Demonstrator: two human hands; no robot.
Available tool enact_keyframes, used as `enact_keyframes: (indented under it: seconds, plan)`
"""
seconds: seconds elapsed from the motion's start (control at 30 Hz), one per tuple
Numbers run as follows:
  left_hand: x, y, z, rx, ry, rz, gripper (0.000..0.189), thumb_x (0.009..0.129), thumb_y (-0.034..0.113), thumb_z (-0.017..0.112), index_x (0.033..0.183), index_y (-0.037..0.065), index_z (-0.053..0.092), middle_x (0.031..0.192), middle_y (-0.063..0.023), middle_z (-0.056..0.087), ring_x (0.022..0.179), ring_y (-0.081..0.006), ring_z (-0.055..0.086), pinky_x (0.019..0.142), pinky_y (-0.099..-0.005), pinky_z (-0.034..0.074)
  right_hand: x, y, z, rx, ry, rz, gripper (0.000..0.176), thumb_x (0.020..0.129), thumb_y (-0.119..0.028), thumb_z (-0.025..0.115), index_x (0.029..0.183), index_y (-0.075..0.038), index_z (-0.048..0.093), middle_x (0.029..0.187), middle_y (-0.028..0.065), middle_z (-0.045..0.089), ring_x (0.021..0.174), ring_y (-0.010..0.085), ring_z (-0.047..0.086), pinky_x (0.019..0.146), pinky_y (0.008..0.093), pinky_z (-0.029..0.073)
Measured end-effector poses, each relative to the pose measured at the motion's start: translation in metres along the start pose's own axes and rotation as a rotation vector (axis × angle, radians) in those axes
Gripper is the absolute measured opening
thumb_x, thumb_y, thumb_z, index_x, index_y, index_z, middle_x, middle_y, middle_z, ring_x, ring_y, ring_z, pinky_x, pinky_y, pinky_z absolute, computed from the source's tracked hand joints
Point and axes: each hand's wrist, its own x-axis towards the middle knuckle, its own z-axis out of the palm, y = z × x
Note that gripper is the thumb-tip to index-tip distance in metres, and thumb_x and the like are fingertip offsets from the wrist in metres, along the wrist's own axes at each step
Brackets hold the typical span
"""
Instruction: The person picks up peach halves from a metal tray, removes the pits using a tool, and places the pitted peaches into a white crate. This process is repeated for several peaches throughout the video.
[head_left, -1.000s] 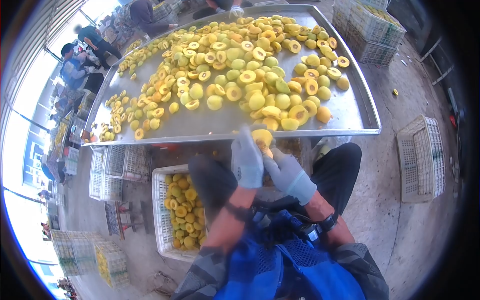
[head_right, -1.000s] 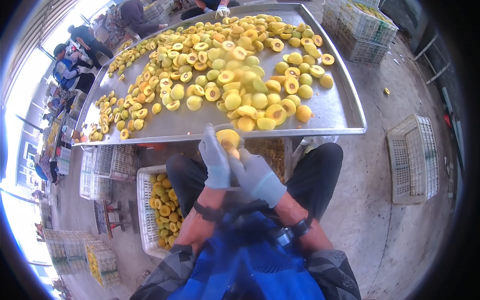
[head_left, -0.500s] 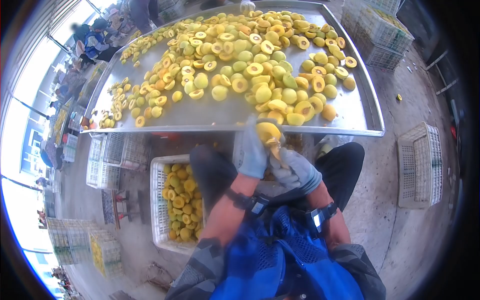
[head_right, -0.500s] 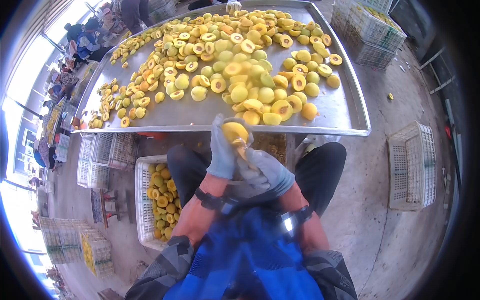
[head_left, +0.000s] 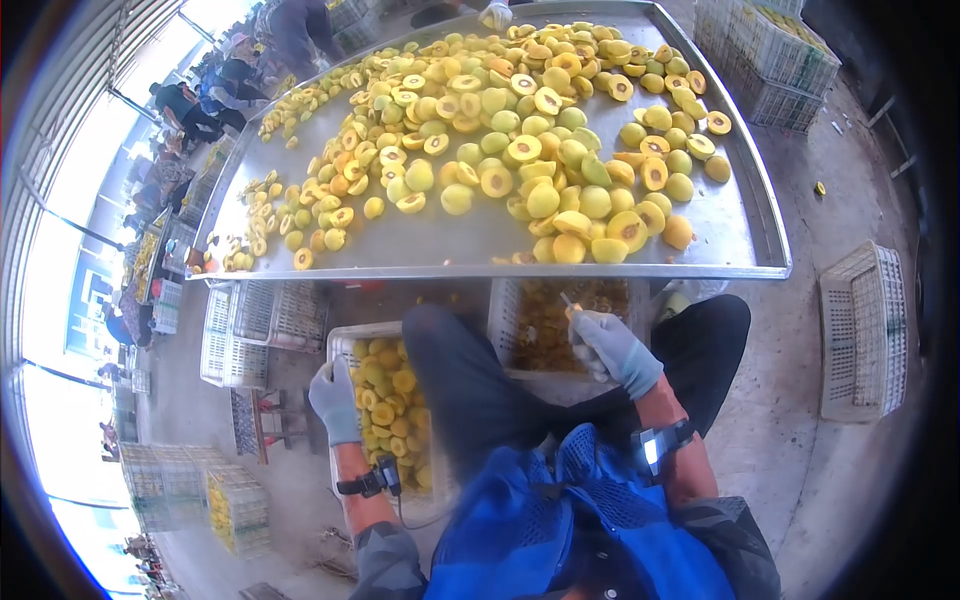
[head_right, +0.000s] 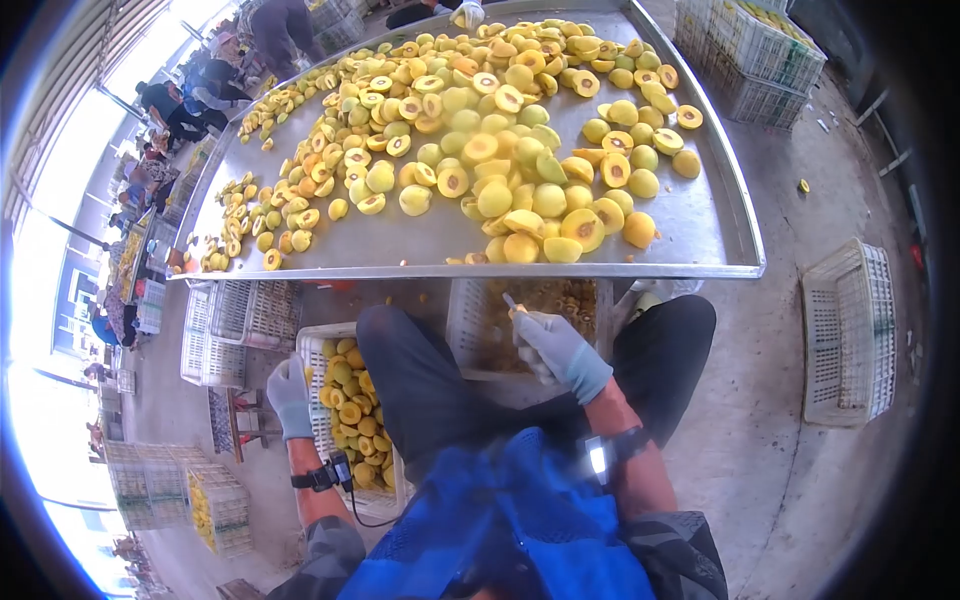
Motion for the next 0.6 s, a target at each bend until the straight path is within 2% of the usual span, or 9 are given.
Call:
enact_keyframes:
  seconds: [0.07,0.1,0.2,0.27,0.33,0.4,0.47,0.6]
  plan:
    - [0.002,-0.026,0.005,0.121,0.083,0.104,0.033,0.098,0.031,0.063,0.107,0.001,0.076,0.102,-0.0167,0.076,0.093,-0.0266,0.073,0.085,-0.0370,0.055,0.006,0.003,0.002,-0.009,-0.007,0.008,0.042,0.106,-0.049,0.054,0.086,-0.012,0.057,0.061,-0.0053,0.047,0.040,0.0033,0.035,0.037,0.0211,0.026]
    - [0.006,-0.015,0.003,-0.044,-0.011,0.055,0.031,0.096,0.028,0.065,0.106,0.001,0.076,0.105,-0.0167,0.076,0.097,-0.0283,0.073,0.089,-0.0366,0.055,0.009,0.004,0.003,-0.015,-0.004,0.009,0.042,0.106,-0.049,0.054,0.087,-0.012,0.057,0.061,-0.0051,0.048,0.041,0.0034,0.036,0.037,0.0210,0.027]
    - [0.029,0.044,0.025,-0.147,-0.054,0.258,0.030,0.096,0.027,0.065,0.109,0.002,0.076,0.108,-0.0164,0.076,0.100,-0.0290,0.073,0.091,-0.0363,0.055,0.014,0.004,0.003,-0.050,-0.003,-0.012,0.041,0.106,-0.048,0.054,0.089,-0.011,0.059,0.062,-0.0044,0.050,0.042,0.0040,0.039,0.039,0.0206,0.029]
    - [0.062,0.080,0.054,-0.120,-0.092,0.390,0.032,0.095,0.021,0.066,0.117,-0.001,0.073,0.111,-0.0164,0.076,0.097,-0.0204,0.073,0.090,-0.0349,0.055,0.015,0.004,0.000,-0.076,0.006,-0.039,0.041,0.106,-0.047,0.054,0.090,-0.010,0.060,0.063,-0.0039,0.051,0.042,0.0044,0.040,0.040,0.0204,0.031]
    - [0.098,0.114,0.092,-0.083,-0.070,0.465,0.033,0.095,0.020,0.066,0.119,-0.001,0.072,0.112,-0.0171,0.076,0.101,-0.0231,0.074,0.091,-0.0351,0.055,0.015,0.005,-0.004,-0.095,0.026,-0.072,0.041,0.106,-0.047,0.054,0.091,-0.009,0.061,0.063,-0.0035,0.052,0.043,0.0049,0.041,0.041,0.0202,0.032]
    - [0.154,0.123,0.149,-0.169,-0.114,0.480,0.040,0.089,0.030,0.069,0.119,0.003,0.073,0.115,-0.0191,0.074,0.108,-0.0351,0.070,0.096,-0.0422,0.054,0.016,0.005,-0.007,-0.090,0.061,-0.060,0.040,0.107,-0.045,0.054,0.092,-0.008,0.062,0.064,-0.0030,0.052,0.044,0.0054,0.043,0.042,0.0199,0.033]
    - [0.186,0.147,0.188,-0.118,-0.105,0.497,0.046,0.087,0.032,0.070,0.124,0.004,0.070,0.112,-0.0209,0.073,0.109,-0.0382,0.068,0.098,-0.0444,0.052,0.018,0.007,-0.011,-0.081,0.102,-0.038,0.039,0.107,-0.044,0.054,0.092,-0.008,0.062,0.064,-0.0028,0.052,0.044,0.0056,0.043,0.042,0.0202,0.034]
    - [0.234,0.173,0.246,0.072,-0.078,0.403,0.051,0.085,0.030,0.069,0.130,0.006,0.066,0.116,-0.0259,0.069,0.111,-0.0415,0.065,0.100,-0.0463,0.050,0.028,0.010,-0.015,-0.080,0.102,0.024,0.033,0.106,-0.036,0.056,0.093,-0.006,0.062,0.066,-0.0023,0.053,0.046,0.0061,0.046,0.043,0.0213,0.037]
